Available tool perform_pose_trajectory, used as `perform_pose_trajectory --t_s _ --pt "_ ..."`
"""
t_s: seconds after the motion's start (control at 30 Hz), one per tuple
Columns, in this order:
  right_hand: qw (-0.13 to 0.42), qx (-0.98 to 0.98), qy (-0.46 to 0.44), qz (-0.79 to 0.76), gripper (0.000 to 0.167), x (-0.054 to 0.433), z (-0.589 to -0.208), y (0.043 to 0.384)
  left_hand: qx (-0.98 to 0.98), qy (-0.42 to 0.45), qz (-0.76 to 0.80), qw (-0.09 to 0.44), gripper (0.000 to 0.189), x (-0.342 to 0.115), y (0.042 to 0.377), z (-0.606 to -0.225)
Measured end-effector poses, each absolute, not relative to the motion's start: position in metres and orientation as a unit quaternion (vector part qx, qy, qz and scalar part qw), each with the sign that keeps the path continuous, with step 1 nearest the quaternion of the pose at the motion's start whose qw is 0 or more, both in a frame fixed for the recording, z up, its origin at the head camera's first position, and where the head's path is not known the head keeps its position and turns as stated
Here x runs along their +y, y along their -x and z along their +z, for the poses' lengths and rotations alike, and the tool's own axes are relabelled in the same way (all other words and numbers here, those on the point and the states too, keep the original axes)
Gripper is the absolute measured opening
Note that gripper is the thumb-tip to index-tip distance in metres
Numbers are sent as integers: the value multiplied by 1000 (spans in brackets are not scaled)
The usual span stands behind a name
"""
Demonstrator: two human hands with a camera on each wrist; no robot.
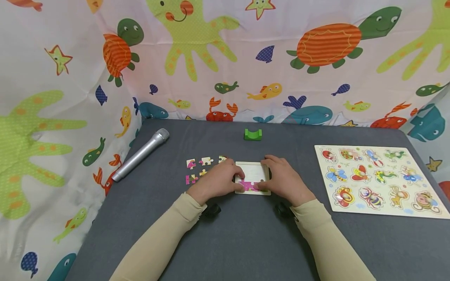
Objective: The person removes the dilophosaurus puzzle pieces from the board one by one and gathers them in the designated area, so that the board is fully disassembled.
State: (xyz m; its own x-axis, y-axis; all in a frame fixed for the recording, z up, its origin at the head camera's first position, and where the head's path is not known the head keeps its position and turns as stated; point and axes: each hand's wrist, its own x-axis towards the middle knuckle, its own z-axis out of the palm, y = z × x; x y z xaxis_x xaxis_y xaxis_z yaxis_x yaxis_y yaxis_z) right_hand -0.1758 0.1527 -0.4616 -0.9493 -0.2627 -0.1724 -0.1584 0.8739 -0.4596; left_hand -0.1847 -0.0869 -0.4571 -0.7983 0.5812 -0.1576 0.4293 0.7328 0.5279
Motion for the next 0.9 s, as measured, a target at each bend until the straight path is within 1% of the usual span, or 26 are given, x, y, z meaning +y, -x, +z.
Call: perform_pose_trajectory --t_s 0.43,0.73,0.9 --pt "116 961 105 -226 83 154 -462 175 918 -258 254 162 30 -82 183 -459" --pt "110 961 112 -228 82 152 -462 175 921 -259 251 148 34 -82 180 -460" --pt "104 961 116 -228 81 153 -462 173 920 -256 253 155 36 -80 180 -460"
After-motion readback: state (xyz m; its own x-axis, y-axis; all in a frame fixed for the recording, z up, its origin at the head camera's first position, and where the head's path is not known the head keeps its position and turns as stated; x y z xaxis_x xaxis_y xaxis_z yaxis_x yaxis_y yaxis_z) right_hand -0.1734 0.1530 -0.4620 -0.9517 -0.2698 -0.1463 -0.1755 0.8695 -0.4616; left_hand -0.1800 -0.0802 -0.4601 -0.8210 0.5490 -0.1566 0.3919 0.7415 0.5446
